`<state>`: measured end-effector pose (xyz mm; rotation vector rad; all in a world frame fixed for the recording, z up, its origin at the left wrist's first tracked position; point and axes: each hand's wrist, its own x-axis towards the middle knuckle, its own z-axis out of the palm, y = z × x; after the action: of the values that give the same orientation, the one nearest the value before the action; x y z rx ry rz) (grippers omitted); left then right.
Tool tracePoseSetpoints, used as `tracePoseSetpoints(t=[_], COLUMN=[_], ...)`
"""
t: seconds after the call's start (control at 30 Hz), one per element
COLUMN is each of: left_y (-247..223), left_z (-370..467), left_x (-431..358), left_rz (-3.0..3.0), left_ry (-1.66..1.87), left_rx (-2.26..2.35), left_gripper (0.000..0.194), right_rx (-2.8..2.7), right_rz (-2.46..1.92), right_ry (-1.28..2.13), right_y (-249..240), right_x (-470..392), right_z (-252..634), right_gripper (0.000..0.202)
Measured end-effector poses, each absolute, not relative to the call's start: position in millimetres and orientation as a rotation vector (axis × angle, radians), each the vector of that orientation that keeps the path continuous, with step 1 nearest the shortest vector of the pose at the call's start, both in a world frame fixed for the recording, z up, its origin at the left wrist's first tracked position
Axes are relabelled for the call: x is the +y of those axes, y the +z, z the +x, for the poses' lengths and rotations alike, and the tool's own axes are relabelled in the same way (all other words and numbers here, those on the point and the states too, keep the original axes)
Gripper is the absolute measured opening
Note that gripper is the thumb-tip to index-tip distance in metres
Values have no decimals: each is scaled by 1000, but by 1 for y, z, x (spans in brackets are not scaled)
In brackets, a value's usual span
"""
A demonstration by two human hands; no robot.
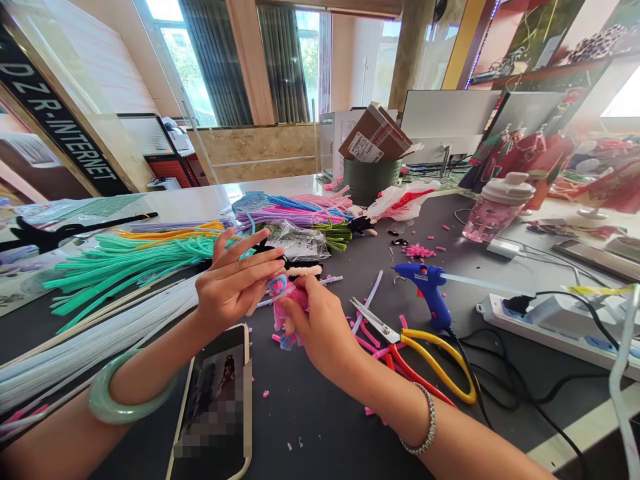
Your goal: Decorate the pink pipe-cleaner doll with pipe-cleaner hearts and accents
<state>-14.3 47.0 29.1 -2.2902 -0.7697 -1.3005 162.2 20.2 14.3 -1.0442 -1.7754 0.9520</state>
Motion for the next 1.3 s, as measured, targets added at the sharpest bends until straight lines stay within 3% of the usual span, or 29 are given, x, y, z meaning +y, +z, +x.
tracePoseSetpoints(t=[0.23, 0.47, 0.53, 0.7, 0.8, 0.93, 1.1, 1.3], left_y=[27, 42, 49, 62, 63, 63, 68, 72], left_z=[-11, -6, -12, -26, -30, -25, -11, -2], left_x=[46, 47, 53, 63, 64, 63, 45, 29], left_rz=[-2319, -2039, -1962, -1855, -1873, -2086, -2463, -2399], left_ry=[-1499, -2097, -2238, -2453, -2480, -2329, -1736, -1192], left_rx=[-660, -892, -944, -1035, -1160, -1405, -1602, -1513], left_gripper=[21, 15, 21, 61, 53, 33, 36, 40], right_rx=[-1668, -1442, -1390, -1304, -1300, -1356, -1486, -1653], right_rz=[-995, -853, -798, -703, -683, -687, -768, -873], right_ry=[1094, 1333, 1402, 1470, 1478, 1467, 1347, 1145], right_y=[13, 7, 7, 8, 9, 6, 0, 2], right_x=[23, 37, 39, 37, 36, 35, 30, 19], right_z=[163, 167, 167, 165, 164, 163, 161, 161], right_gripper=[11, 35, 39, 42, 41, 39, 30, 12])
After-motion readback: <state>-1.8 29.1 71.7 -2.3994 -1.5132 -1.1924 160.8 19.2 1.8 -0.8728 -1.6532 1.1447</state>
